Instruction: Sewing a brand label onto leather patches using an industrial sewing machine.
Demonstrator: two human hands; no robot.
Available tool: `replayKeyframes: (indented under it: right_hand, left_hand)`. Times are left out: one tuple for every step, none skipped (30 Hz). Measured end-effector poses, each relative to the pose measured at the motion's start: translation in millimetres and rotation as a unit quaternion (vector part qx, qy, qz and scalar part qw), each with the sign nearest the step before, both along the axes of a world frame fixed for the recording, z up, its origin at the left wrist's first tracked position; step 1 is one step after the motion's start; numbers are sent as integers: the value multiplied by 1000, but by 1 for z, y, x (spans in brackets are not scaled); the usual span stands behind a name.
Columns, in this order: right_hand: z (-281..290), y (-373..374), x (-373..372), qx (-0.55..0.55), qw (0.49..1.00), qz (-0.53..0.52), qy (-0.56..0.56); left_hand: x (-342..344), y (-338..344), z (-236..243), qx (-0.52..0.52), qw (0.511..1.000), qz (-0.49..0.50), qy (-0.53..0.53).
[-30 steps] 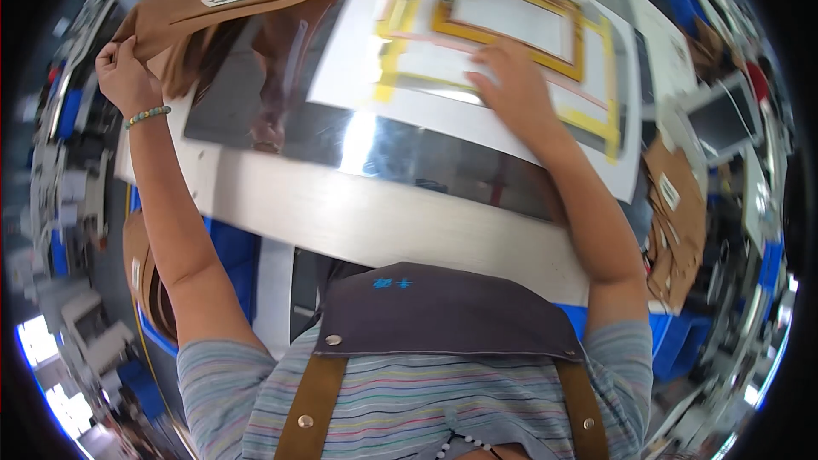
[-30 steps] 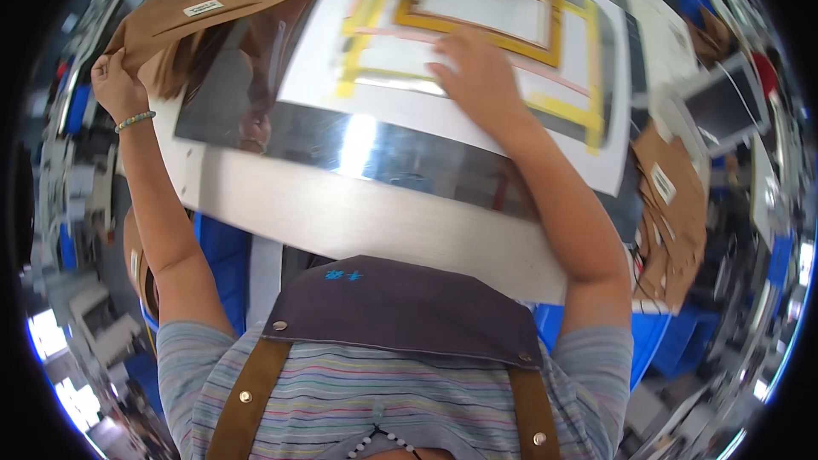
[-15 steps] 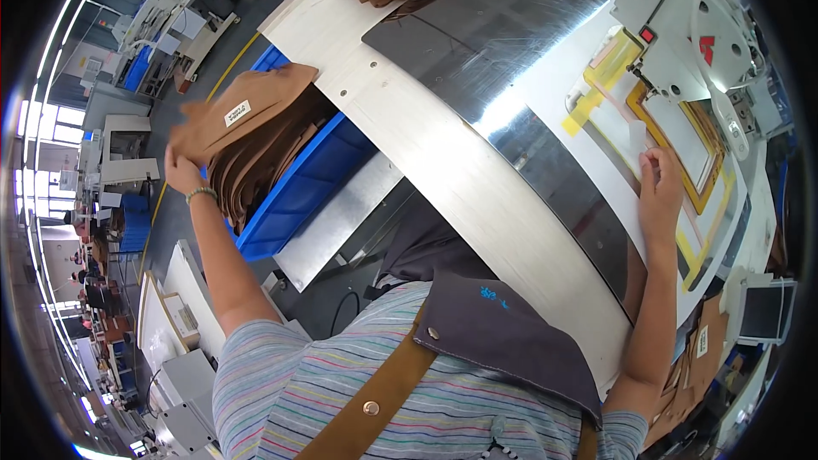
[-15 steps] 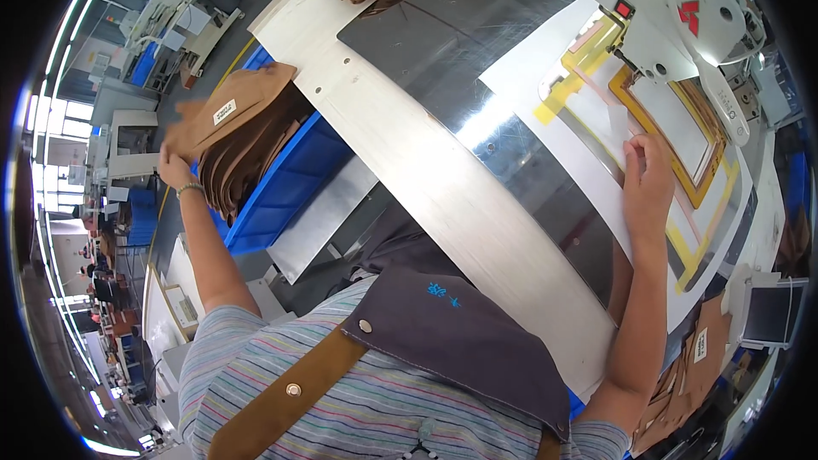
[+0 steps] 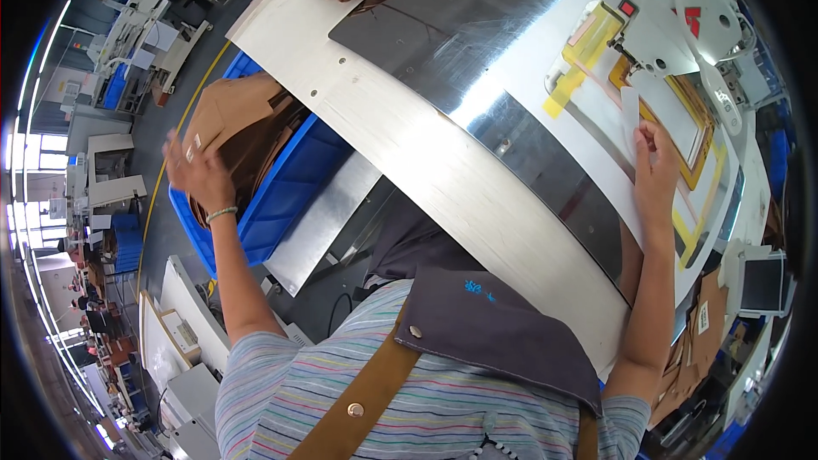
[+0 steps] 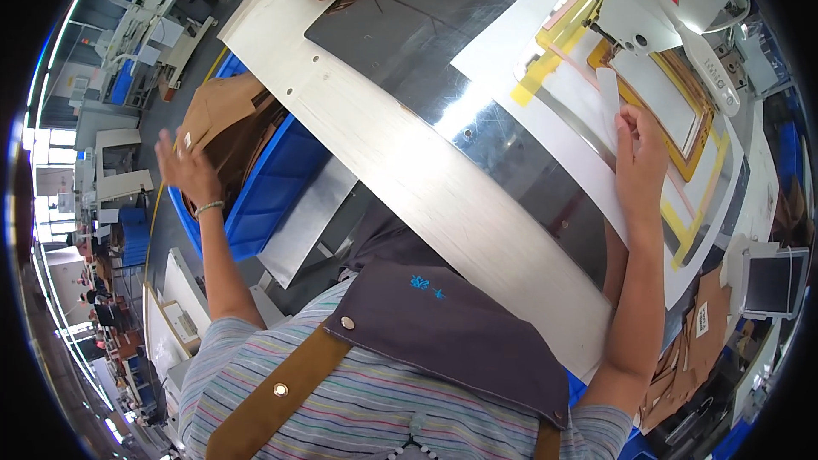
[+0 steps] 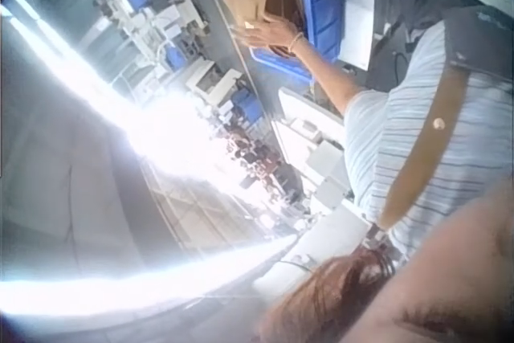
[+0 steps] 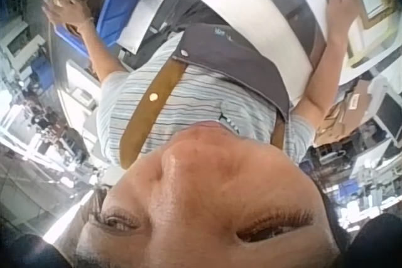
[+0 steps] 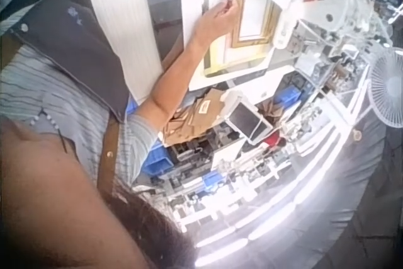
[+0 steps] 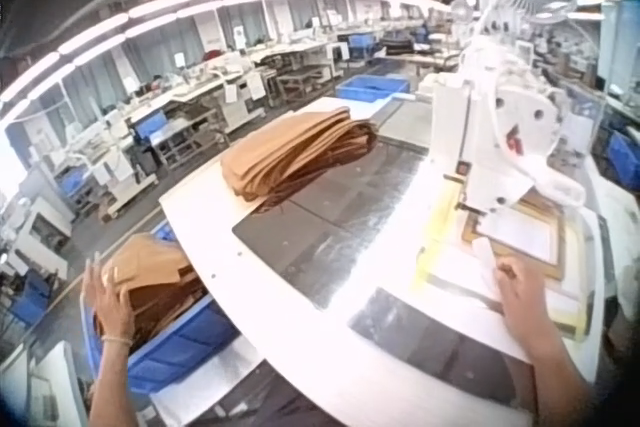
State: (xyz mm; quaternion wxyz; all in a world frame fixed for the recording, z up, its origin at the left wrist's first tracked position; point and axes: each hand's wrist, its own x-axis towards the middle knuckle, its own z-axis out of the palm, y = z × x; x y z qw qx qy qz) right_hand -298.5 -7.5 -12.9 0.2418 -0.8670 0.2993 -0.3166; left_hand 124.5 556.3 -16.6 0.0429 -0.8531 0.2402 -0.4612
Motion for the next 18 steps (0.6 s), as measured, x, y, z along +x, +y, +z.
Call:
replayKeyframes:
  right_hand:
    - [1, 1, 1, 2, 1000, 1, 0]
    - [4, 1, 2, -2, 1000, 14, -10]
    - [6, 1, 2, -6, 999, 27, -19]
    - [9, 1, 2, -6, 1000, 24, -18]
    - [12, 1, -2, 2, 999, 23, -25]
    - [13, 2, -2, 11, 999, 23, -33]
    - [14, 3, -1, 10, 999, 15, -33]
    - [14, 3, -3, 4, 999, 17, -47]
    - [14, 1, -5, -2, 998, 17, -58]
    - [15, 0, -7, -4, 998, 19, -52]
    - [16, -2, -8, -7, 999, 19, -44]
    - [14, -4, -6, -17, 998, 29, -61]
    - [14, -5, -4, -34, 997, 33, -59]
    - [13, -6, -2, -10, 997, 43, -59]
    - [10, -7, -2, -25, 997, 41, -56]
    - [14, -7, -2, -29, 998, 20, -48]
    - [17, -6, -3, 8, 998, 22, -54]
    - [22, -8, -9, 43, 997, 24, -60]
  left_hand:
    - [0, -13, 1, 2, 1000, 1, 0]
    - [3, -26, -1, 60, 997, -34, 34]
    - [5, -34, -2, 117, 988, -69, 68]
    - [8, -35, -4, 117, 988, -73, 69]
    - [17, -37, -9, 148, 984, -52, 88]
    - [29, -34, -13, 179, 978, -29, 106]
    - [39, -29, -17, 178, 979, -31, 94]
    - [50, -35, -19, 177, 978, -52, 97]
    - [55, -41, -18, 156, 982, -62, 88]
    - [60, -48, -18, 133, 985, -76, 82]
    - [65, -54, -19, 120, 989, -58, 65]
    - [73, -56, -20, 105, 992, -40, 49]
    - [83, -53, -21, 105, 992, -34, 57]
    - [92, -48, -22, 106, 992, -26, 65]
    - [99, -44, -25, 149, 982, 0, 113]
    - [105, -45, -29, 194, 968, 26, 158]
    - [105, -54, -36, 207, 952, 54, 219]
    - [104, -63, -42, 222, 931, 82, 279]
